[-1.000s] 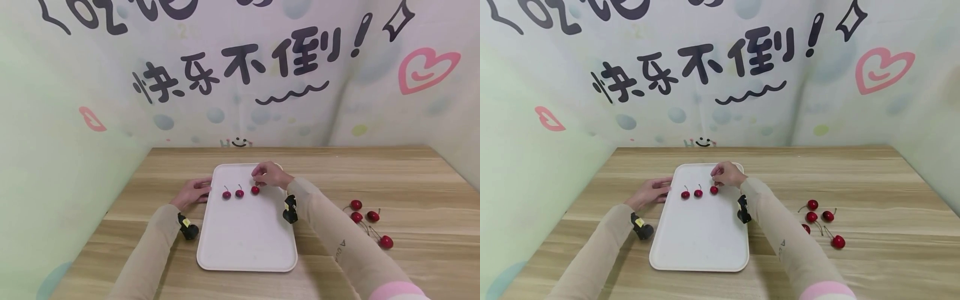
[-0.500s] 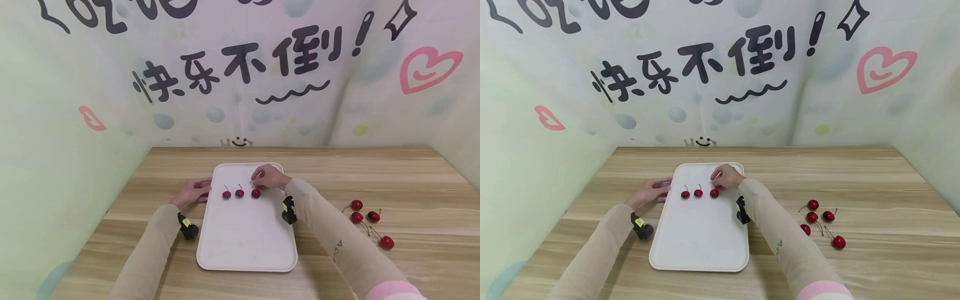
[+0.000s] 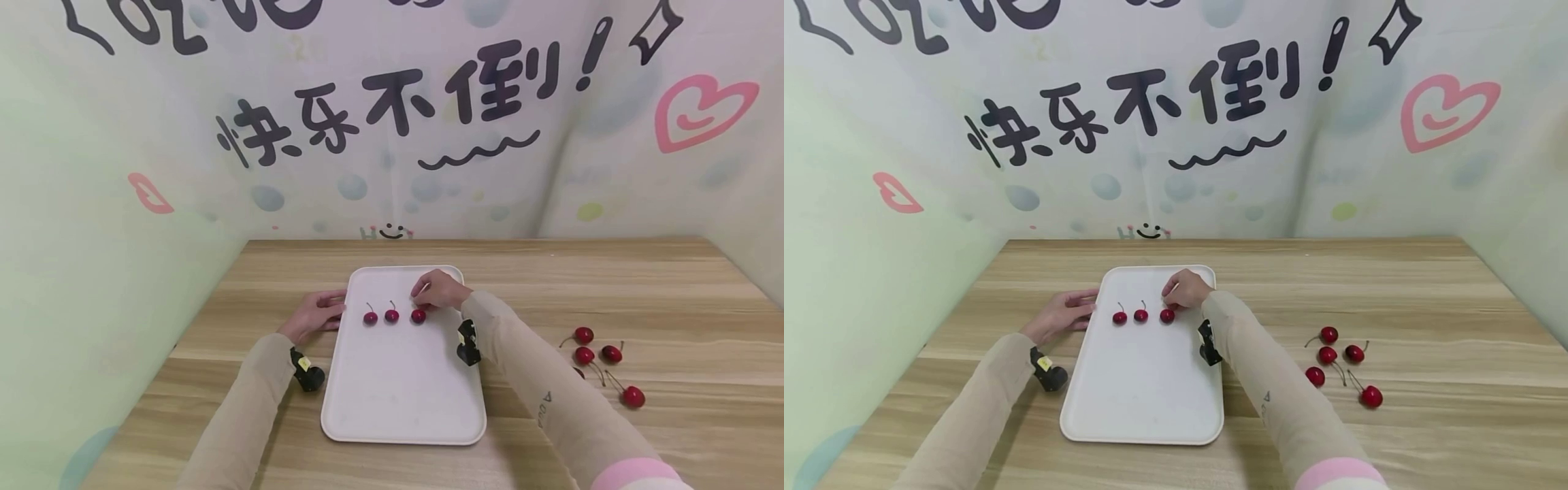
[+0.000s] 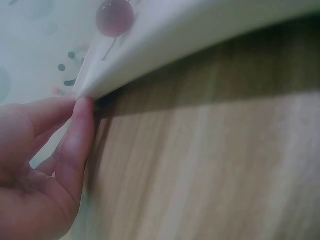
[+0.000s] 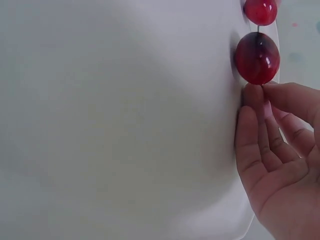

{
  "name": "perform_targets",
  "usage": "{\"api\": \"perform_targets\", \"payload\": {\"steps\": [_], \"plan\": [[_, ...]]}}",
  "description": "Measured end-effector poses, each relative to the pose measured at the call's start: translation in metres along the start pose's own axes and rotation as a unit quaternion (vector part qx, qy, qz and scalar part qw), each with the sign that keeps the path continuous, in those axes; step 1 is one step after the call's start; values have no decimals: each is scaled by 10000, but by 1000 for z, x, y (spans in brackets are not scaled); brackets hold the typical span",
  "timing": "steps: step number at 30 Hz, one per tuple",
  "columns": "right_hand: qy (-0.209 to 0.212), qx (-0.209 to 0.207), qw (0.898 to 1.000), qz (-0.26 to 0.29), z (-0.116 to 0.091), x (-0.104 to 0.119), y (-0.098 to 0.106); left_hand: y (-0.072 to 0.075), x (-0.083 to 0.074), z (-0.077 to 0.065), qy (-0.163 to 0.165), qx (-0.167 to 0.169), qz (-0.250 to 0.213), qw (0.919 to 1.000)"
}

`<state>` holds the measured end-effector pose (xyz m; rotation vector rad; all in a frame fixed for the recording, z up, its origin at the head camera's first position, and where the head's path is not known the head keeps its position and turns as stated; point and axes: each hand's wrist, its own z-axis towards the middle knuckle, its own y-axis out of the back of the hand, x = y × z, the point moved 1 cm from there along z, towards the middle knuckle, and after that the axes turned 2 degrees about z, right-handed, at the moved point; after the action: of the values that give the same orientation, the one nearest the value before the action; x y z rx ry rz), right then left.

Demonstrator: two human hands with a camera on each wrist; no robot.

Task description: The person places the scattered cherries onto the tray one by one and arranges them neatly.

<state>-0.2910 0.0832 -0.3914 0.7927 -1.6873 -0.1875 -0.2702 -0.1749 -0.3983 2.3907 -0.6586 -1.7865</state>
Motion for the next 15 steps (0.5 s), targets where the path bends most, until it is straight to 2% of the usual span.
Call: {"api": "perform_targets", "payload": {"steps": [5, 7, 9, 12, 13, 15], "plan": [[-7, -49, 9998, -167, 2, 0, -1, 0, 0, 0, -25, -14, 41, 10000], [-217, -168, 9993, -263, -17, 20, -1, 0, 0, -1, -51, -9, 42, 10000], [-211, -243, 9991, -271, -21, 22, -2, 0, 1, -1, -45, -27, 17, 10000], [-268, -299, 9989, -235, -22, 23, -2, -1, 1, -1, -43, -23, -11, 10000], [-260, -310, 9989, -215, -14, 15, -2, -1, 1, -1, -41, -26, -14, 10000], [-269, -317, 9989, -218, -13, 15, -2, -1, 1, -1, -52, -18, -13, 10000]]}}
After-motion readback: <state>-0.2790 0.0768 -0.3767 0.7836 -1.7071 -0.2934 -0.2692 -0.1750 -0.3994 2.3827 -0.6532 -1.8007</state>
